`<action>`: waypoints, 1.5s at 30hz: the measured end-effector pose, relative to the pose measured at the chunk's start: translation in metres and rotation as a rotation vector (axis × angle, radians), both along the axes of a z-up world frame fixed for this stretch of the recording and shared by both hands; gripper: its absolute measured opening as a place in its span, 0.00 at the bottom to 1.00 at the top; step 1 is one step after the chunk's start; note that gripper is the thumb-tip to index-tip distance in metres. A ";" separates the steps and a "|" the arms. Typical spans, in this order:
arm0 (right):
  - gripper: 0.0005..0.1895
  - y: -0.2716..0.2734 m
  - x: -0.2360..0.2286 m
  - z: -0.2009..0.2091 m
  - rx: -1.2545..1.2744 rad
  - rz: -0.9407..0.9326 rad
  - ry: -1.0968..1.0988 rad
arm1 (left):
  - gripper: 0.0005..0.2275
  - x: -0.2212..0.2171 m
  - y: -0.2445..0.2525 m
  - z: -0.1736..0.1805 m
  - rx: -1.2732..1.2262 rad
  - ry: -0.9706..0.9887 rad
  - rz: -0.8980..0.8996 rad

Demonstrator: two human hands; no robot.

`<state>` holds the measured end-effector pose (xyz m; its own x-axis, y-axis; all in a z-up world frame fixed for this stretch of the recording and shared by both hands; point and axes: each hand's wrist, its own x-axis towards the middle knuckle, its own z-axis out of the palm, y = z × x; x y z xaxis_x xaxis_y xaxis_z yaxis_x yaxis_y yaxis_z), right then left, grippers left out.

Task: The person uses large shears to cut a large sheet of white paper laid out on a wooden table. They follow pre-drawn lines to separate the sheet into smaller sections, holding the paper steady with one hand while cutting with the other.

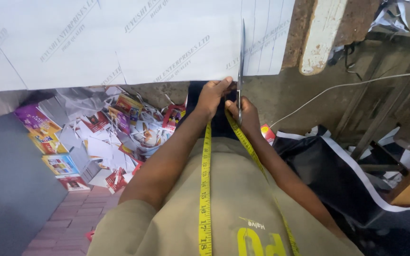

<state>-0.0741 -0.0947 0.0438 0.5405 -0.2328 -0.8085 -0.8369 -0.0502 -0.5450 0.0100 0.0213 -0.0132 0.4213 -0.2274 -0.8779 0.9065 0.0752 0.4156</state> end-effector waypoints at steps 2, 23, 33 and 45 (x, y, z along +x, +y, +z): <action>0.24 0.001 -0.003 -0.002 -0.032 0.012 0.022 | 0.22 0.000 0.003 0.002 0.011 -0.012 0.009; 0.28 -0.012 0.036 -0.014 -0.103 -0.062 0.001 | 0.15 -0.006 0.010 -0.030 0.049 -0.026 -0.128; 0.27 -0.013 0.055 -0.008 -0.129 -0.014 0.037 | 0.15 -0.002 0.016 -0.041 0.093 -0.045 -0.224; 0.23 -0.015 0.089 0.003 -0.096 -0.061 -0.047 | 0.16 -0.017 0.011 -0.069 0.077 -0.041 -0.167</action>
